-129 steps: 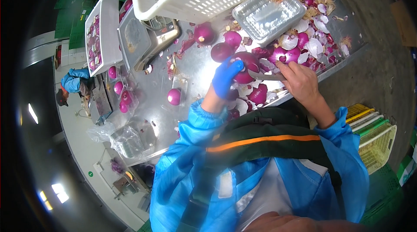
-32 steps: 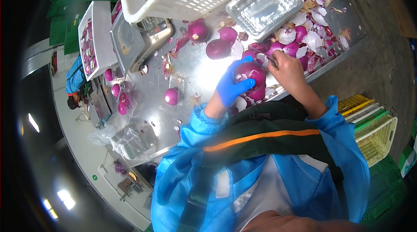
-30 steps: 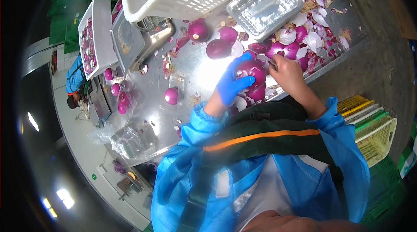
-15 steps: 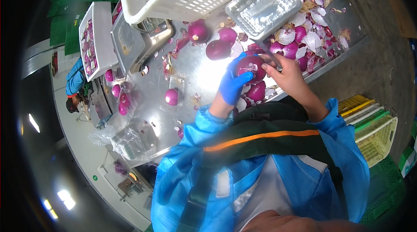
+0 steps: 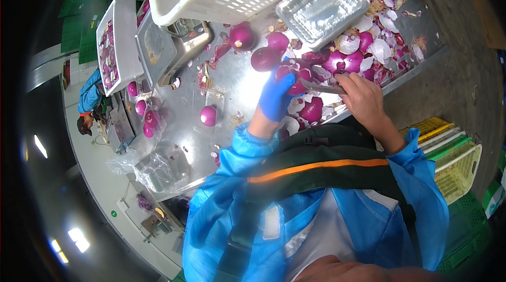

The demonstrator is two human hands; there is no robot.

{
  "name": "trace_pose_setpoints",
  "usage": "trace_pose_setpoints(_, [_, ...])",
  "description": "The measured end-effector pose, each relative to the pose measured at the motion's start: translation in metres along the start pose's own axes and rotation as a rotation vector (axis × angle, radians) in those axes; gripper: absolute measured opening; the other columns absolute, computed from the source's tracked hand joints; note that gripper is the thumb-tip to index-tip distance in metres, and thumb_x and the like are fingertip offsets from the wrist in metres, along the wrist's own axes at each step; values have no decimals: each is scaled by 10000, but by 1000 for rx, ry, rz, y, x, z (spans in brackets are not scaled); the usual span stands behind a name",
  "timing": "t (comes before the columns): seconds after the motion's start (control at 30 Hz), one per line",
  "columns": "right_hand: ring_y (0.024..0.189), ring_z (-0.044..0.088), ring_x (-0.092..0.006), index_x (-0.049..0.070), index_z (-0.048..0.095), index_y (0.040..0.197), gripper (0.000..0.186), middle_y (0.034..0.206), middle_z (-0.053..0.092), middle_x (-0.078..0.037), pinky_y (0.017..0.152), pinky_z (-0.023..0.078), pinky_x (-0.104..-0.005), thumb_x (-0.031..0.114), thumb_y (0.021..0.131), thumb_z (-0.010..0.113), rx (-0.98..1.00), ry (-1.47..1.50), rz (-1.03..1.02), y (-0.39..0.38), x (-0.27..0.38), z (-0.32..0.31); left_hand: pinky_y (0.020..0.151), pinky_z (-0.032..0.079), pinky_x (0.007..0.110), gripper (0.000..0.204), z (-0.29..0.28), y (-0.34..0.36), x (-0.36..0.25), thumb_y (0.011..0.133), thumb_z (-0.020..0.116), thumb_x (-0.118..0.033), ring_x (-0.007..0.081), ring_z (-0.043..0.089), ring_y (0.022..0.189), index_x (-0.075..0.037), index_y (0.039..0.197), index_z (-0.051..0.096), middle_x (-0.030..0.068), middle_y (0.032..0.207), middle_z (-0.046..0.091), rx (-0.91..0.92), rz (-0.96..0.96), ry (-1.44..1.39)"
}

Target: The person peels red onions by hand and with a small knife, removing the outer skins and placing the peeled onions into a scale pan and then into a large white bin.

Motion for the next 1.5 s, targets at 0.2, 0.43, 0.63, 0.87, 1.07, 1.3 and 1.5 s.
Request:
trace_pose_setpoints(0.2, [673,597,-214,108,642,1042,293,777,521,-46,568,478,-336,145,756,693,-43,-112,-23,1,1,-3,908,488,339,472,7,-3,-9,876,649,-215,214,594,1076,-18,1278,498,103,1171,594,-1,41,78])
trace_pose_setpoints(0.43, [670,593,-213,112,649,1057,299,755,506,-46,569,479,-338,134,761,687,-82,-146,7,0,-5,1,946,474,321,543,10,-3,-10,849,680,-171,203,585,1086,0,1318,466,113,1193,585,55,113,173])
trace_pose_setpoints(0.63, [748,622,-297,90,650,1102,294,844,608,-94,642,494,-390,133,811,664,-28,82,201,-5,-14,29,948,475,320,540,6,-9,-15,826,696,-77,200,580,1089,-3,1309,468,117,1195,582,-63,196,292])
trace_pose_setpoints(0.87, [823,628,-372,42,658,1099,277,891,666,-195,721,479,-428,243,965,522,146,527,478,-14,-22,72,921,494,322,519,-15,-9,-8,832,694,-64,201,596,1061,0,1298,473,125,1176,593,-158,157,272])
trace_pose_setpoints(1.07, [682,589,-368,17,636,1078,326,729,588,-196,631,449,-420,292,999,479,298,548,544,-24,-23,93,918,496,311,488,-27,-14,5,846,694,-80,196,602,1059,15,1280,492,127,1178,600,-199,79,205])
trace_pose_setpoints(1.3, [574,527,-213,14,651,1095,360,633,526,-92,580,442,-355,310,1008,465,277,486,492,-35,-36,116,882,493,307,417,-25,-32,7,849,693,-157,189,608,1013,-13,1212,547,107,1103,625,-113,147,281])
trace_pose_setpoints(1.5, [752,618,-290,-17,612,1137,388,804,634,-181,681,455,-399,322,973,520,309,666,562,-31,-19,98,932,471,311,445,-22,-42,16,846,659,-131,199,600,1059,3,1254,544,118,1158,617,-69,118,276])
Point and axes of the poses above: each hand's wrist, its own y-axis towards the middle knuckle, its own z-axis out of the palm, x = y × z, the point moved 10 cm from there along y, towards the middle knuckle
